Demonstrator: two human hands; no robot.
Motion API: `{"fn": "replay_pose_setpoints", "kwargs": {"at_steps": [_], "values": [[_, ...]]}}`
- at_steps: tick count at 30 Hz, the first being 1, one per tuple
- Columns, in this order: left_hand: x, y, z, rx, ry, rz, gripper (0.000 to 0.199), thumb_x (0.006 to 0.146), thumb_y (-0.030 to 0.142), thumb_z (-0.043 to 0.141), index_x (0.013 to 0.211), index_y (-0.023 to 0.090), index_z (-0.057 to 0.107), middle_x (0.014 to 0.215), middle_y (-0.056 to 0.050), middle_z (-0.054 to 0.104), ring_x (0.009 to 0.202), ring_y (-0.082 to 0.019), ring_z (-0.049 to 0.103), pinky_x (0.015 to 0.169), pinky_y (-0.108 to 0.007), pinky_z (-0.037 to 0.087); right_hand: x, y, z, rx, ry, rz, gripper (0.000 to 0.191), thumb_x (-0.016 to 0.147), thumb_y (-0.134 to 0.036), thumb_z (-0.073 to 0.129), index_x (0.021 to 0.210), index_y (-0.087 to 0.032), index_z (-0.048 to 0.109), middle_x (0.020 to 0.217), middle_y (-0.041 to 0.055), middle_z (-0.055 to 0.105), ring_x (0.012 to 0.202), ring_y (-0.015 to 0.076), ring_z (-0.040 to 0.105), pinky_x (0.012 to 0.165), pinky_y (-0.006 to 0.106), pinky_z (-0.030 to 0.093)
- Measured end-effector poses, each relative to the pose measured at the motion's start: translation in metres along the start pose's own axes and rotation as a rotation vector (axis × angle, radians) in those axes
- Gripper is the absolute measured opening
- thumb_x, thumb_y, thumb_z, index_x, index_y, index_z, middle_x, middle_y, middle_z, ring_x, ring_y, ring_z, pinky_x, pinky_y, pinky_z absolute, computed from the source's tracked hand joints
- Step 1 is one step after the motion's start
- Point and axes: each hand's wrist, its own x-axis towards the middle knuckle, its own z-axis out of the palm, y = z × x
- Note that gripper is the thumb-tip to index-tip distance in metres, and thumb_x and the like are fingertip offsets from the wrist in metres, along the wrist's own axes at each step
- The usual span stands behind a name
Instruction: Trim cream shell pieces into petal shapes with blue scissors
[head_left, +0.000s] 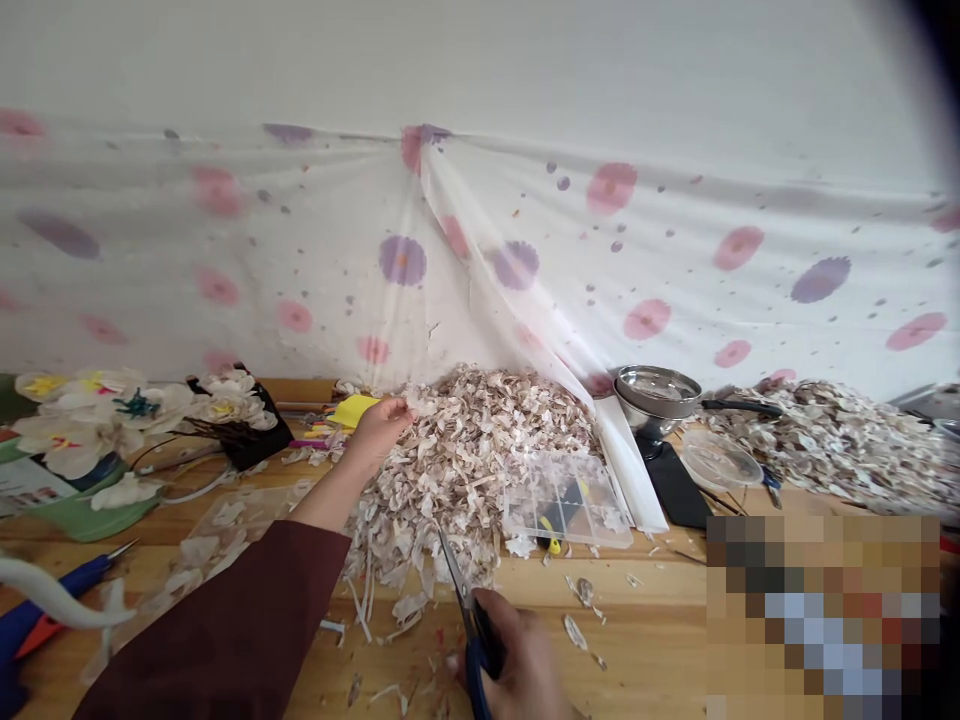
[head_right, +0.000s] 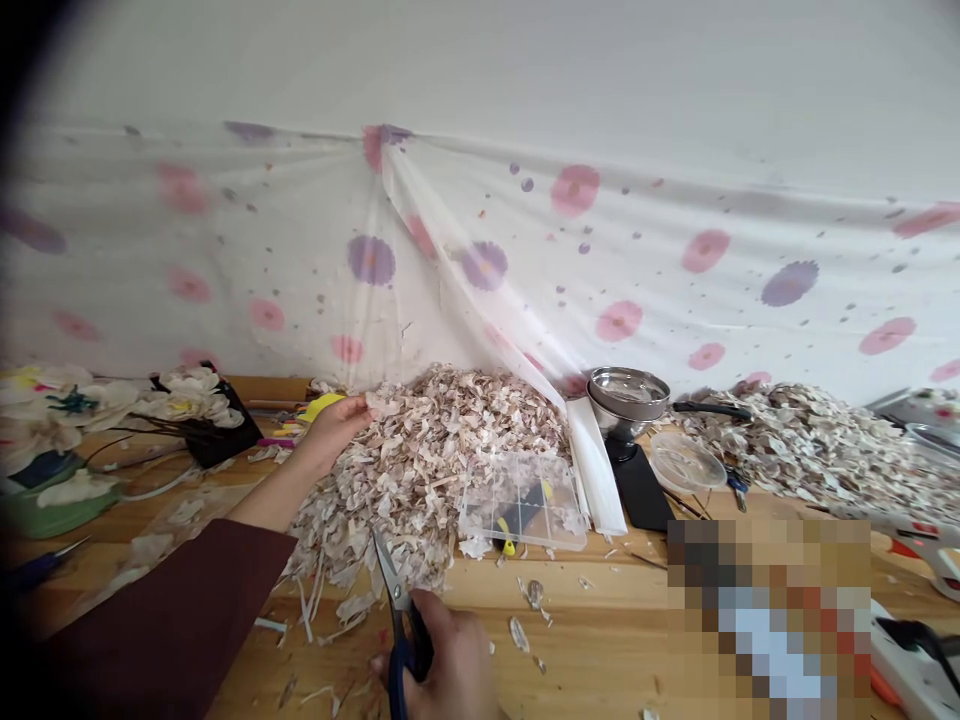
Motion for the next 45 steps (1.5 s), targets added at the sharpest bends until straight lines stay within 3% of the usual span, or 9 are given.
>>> {"fn": "replay_pose_setpoints", "kwargs": {"at_steps": [4, 9, 16, 20, 24, 28, 34, 38, 45], "values": [[0.004, -0.02, -0.002, 0.133, 0.091, -0.064, 0.034, 0.088, 0.031, 0.064, 0.119, 0.017, 0.06, 0.131, -0.011, 0.057, 0.119, -0.029, 0.054, 0.1, -0.054, 0.044, 0.001, -0.001, 0.0, 0.064, -0.037, 0.028, 0.042, 0.076, -0.052, 0.064, 0.103, -0.019, 0.069, 0.058, -0.0015, 0.058, 0.05, 0.014, 0.047, 0.045, 0.022, 0.032], [-0.006, -0.046, 0.006, 0.176, 0.194, -0.202, 0.039, 0.09, 0.032, 0.061, 0.125, 0.018, 0.056, 0.133, -0.011, 0.055, 0.117, -0.029, 0.056, 0.097, -0.053, 0.047, 0.001, 0.0, 0.001, 0.076, -0.078, 0.052, 0.044, 0.075, -0.05, 0.065, 0.105, -0.019, 0.068, 0.058, -0.0016, 0.056, 0.05, 0.0136, 0.044, 0.044, 0.022, 0.027], [0.002, -0.033, 0.043, 0.073, 0.263, -0.23, 0.039, 0.091, 0.034, 0.059, 0.127, 0.02, 0.054, 0.136, -0.012, 0.053, 0.117, -0.029, 0.056, 0.096, -0.053, 0.048, 0.001, 0.0, 0.0, 0.048, -0.069, 0.049, 0.05, 0.076, -0.053, 0.063, 0.11, -0.016, 0.069, 0.058, -0.0007, 0.056, 0.051, 0.0145, 0.046, 0.046, 0.023, 0.03], [0.011, -0.009, 0.064, -0.018, 0.172, -0.142, 0.043, 0.091, 0.036, 0.059, 0.131, 0.021, 0.052, 0.141, -0.012, 0.048, 0.123, -0.031, 0.051, 0.1, -0.055, 0.044, 0.003, -0.004, -0.004, 0.026, -0.079, 0.068, 0.048, 0.075, -0.052, 0.064, 0.107, -0.017, 0.069, 0.055, -0.0022, 0.054, 0.049, 0.0134, 0.045, 0.045, 0.022, 0.03], [0.014, 0.017, 0.073, -0.132, -0.096, 0.037, 0.045, 0.093, 0.042, 0.054, 0.134, 0.024, 0.051, 0.147, -0.012, 0.044, 0.128, -0.031, 0.048, 0.106, -0.057, 0.039, 0.003, -0.003, -0.005, -0.014, -0.092, 0.069, 0.05, 0.075, -0.053, 0.065, 0.108, -0.016, 0.069, 0.056, -0.0011, 0.057, 0.05, 0.0143, 0.049, 0.046, 0.022, 0.033], [0.023, 0.036, 0.065, -0.231, -0.282, 0.196, 0.054, 0.095, 0.056, 0.037, 0.138, 0.026, 0.047, 0.152, -0.011, 0.042, 0.137, -0.03, 0.042, 0.109, -0.05, 0.039, 0.003, 0.002, -0.005, -0.011, -0.122, 0.065, 0.054, 0.075, -0.056, 0.064, 0.112, -0.018, 0.068, 0.059, 0.0006, 0.063, 0.051, 0.0157, 0.054, 0.047, 0.022, 0.037], [0.038, 0.04, 0.031, -0.232, -0.213, 0.354, 0.059, 0.094, 0.058, 0.031, 0.14, 0.021, 0.042, 0.15, -0.014, 0.043, 0.138, -0.028, 0.041, 0.105, -0.044, 0.044, -0.001, -0.003, -0.009, -0.142, -0.102, 0.084, 0.059, 0.076, -0.063, 0.061, 0.116, -0.019, 0.07, 0.074, 0.0078, 0.075, 0.066, 0.0241, 0.068, 0.059, 0.026, 0.049], [0.028, 0.029, 0.016, -0.079, -0.149, 0.41, 0.052, 0.086, 0.048, 0.053, 0.128, 0.017, 0.054, 0.129, -0.016, 0.058, 0.12, -0.03, 0.055, 0.094, -0.045, 0.051, -0.003, -0.009, -0.011, -0.144, -0.092, 0.066, 0.056, 0.079, -0.062, 0.06, 0.119, -0.023, 0.068, 0.076, 0.008, 0.076, 0.067, 0.0242, 0.07, 0.06, 0.026, 0.05], [0.014, 0.012, 0.02, 0.219, -0.224, 0.508, 0.02, 0.084, 0.03, 0.056, 0.09, 0.02, 0.072, 0.095, -0.008, 0.072, 0.079, -0.024, 0.067, 0.071, -0.039, 0.056, 0.001, -0.004, -0.01, -0.022, -0.144, 0.099, 0.054, 0.076, -0.056, 0.067, 0.119, -0.023, 0.067, 0.075, 0.0045, 0.075, 0.058, 0.0169, 0.065, 0.051, 0.02, 0.044]]}}
